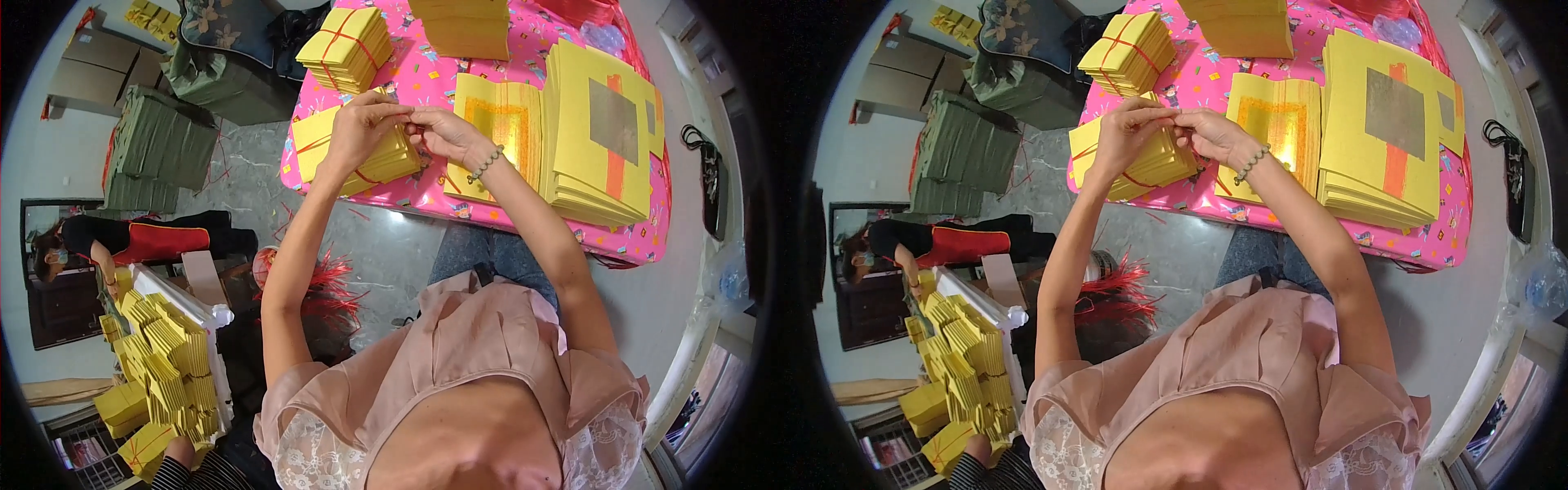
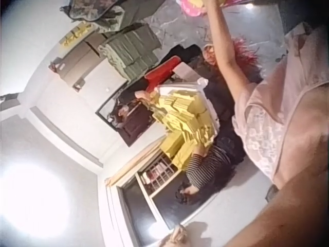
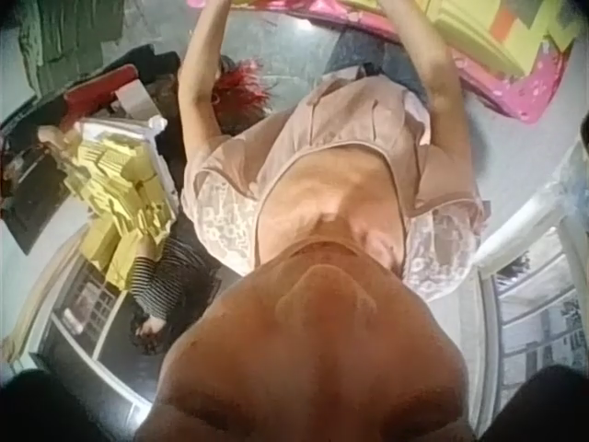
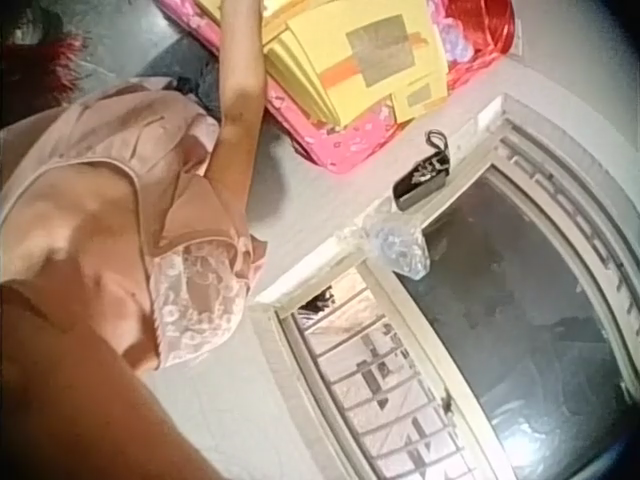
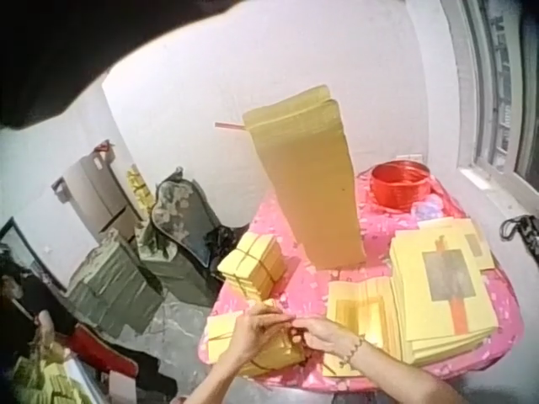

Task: Sorting, stacking, and bundling yellow joss paper with red string.

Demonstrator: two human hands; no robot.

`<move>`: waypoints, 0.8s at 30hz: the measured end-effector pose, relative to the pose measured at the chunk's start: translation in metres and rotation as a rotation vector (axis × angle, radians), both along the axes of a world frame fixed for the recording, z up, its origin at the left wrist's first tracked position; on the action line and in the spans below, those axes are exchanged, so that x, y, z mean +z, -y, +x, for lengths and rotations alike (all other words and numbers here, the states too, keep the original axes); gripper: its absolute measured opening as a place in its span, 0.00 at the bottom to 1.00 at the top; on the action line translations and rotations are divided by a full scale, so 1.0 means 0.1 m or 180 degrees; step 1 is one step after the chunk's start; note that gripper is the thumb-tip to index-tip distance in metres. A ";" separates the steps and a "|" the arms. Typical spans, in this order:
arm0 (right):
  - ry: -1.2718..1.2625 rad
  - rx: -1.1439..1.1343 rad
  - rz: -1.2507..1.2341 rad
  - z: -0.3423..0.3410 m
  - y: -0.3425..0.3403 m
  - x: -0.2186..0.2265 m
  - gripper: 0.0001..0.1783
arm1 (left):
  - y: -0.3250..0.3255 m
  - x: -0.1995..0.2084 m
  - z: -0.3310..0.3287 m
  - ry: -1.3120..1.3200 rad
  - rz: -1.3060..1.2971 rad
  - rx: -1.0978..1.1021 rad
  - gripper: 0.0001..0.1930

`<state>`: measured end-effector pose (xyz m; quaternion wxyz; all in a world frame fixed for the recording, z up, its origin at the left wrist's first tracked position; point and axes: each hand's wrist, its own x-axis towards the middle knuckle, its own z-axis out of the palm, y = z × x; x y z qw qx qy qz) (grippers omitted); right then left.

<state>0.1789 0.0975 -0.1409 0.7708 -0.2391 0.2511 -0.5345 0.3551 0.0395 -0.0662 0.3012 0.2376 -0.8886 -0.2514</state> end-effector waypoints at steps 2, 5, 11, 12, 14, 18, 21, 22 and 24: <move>-0.0204 -0.0124 0.0041 -0.01 -0.02 0.05 0.09 | 0.01 -0.06 0.01 0.0123 0.0173 -0.0015 0.12; -0.2220 -0.0647 -0.0099 -0.01 -0.09 0.21 0.09 | 0.02 -0.13 -0.01 -0.0106 0.0000 0.0076 0.09; -0.4262 -0.1016 -0.0469 -0.09 0.00 0.06 0.11 | -0.03 -0.15 -0.02 -0.0378 -0.0393 0.0240 0.05; -0.4259 -0.1024 -0.0465 -0.06 0.02 0.05 0.11 | -0.05 -0.13 0.01 -0.0266 -0.0352 0.0389 0.05; -0.4864 -0.0991 -0.0583 0.08 0.04 0.06 0.10 | -0.10 -0.12 0.08 -0.0142 -0.0308 0.0550 0.05; -0.5088 -0.0925 -0.0525 0.17 0.04 0.10 0.09 | -0.17 -0.11 0.13 -0.0216 0.0072 0.0742 0.06; -0.5338 -0.1004 -0.0924 0.26 0.01 0.07 0.07 | -0.11 -0.19 0.15 -0.0422 0.0878 0.0850 0.07; -0.5329 -0.0998 -0.0930 0.27 0.01 0.07 0.07 | -0.08 -0.23 0.16 -0.0568 0.1496 0.0866 0.08; -0.5241 -0.0999 -0.0959 0.20 0.01 0.01 0.08 | -0.08 -0.03 0.07 -0.0304 0.0788 0.0570 0.09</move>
